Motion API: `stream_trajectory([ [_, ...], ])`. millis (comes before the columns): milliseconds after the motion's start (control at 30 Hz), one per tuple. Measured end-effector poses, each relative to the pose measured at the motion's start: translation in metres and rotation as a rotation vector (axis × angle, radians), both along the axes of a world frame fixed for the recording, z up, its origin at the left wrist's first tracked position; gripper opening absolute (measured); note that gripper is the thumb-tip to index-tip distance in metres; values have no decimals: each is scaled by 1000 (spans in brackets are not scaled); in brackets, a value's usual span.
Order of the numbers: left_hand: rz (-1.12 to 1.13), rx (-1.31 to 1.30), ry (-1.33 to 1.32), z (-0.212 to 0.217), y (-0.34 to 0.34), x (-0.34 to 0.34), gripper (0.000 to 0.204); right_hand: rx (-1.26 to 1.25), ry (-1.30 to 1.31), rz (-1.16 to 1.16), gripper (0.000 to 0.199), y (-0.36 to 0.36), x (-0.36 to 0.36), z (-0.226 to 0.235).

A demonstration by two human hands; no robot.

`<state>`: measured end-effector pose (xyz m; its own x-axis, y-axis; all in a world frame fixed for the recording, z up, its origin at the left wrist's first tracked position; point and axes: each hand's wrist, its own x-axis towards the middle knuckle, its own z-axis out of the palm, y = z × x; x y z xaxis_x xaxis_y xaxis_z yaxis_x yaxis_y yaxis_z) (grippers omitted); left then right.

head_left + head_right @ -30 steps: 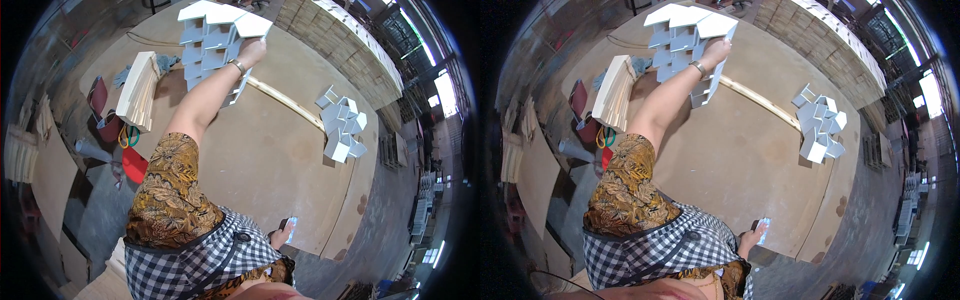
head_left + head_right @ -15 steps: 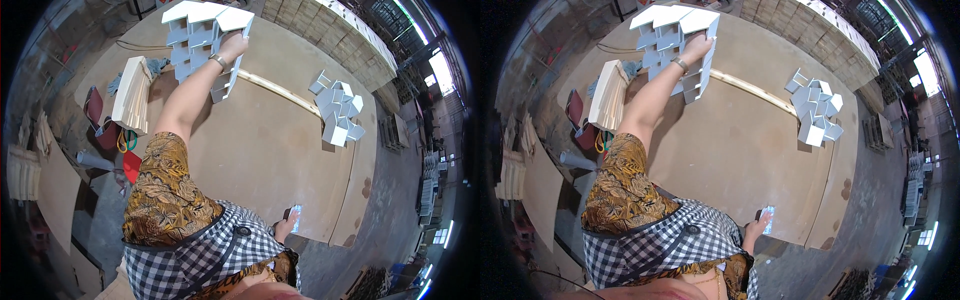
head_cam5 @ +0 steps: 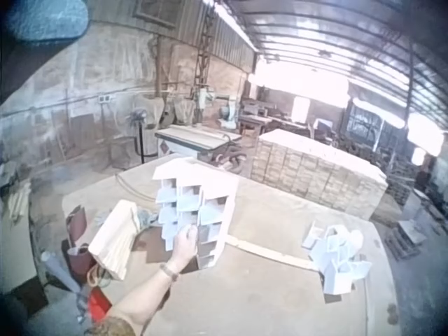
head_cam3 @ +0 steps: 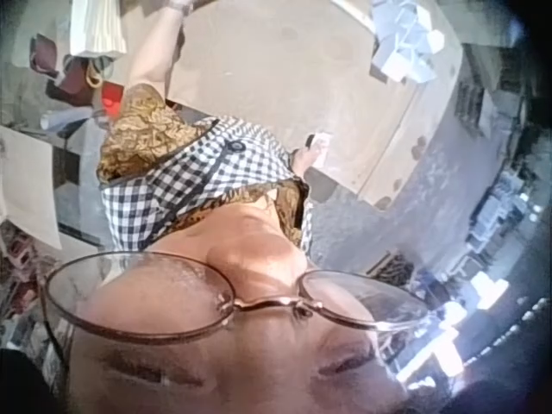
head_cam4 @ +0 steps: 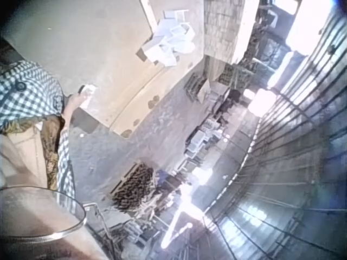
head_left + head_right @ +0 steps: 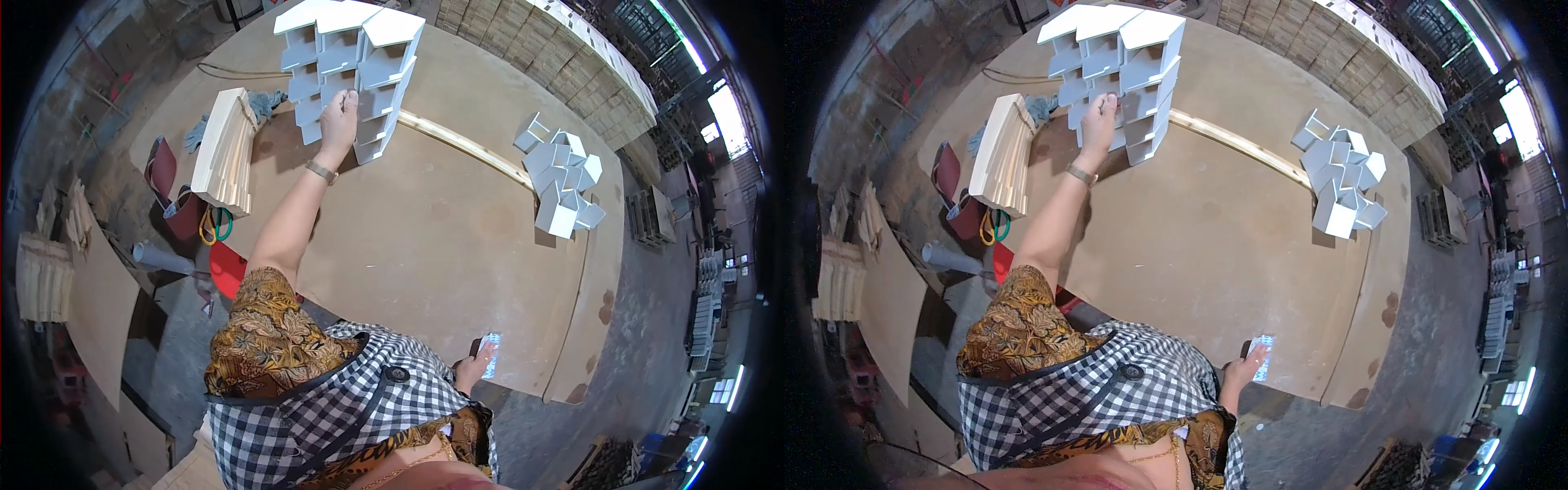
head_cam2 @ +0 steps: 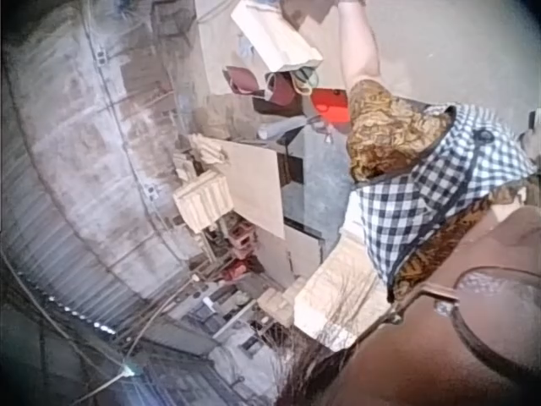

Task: Sanding and stacking white house-shaped wooden blocks on a workbench.

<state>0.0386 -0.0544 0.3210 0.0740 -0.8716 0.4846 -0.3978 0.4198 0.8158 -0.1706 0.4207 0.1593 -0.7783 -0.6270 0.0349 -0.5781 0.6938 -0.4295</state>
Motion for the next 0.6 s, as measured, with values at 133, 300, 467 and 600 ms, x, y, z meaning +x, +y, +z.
stream_trajectory([
  [133,-257,385,464,6,-11,-1,31,4,11,14,59,0,0,-2],
  [300,-422,559,669,22,-22,-6,27,1,14,17,59,-3,1,-3],
  [467,-457,613,659,29,-26,-5,23,-22,25,-4,58,-4,1,-6],
  [600,-472,660,676,32,-24,-6,21,-6,29,-4,58,0,-3,-14],
])
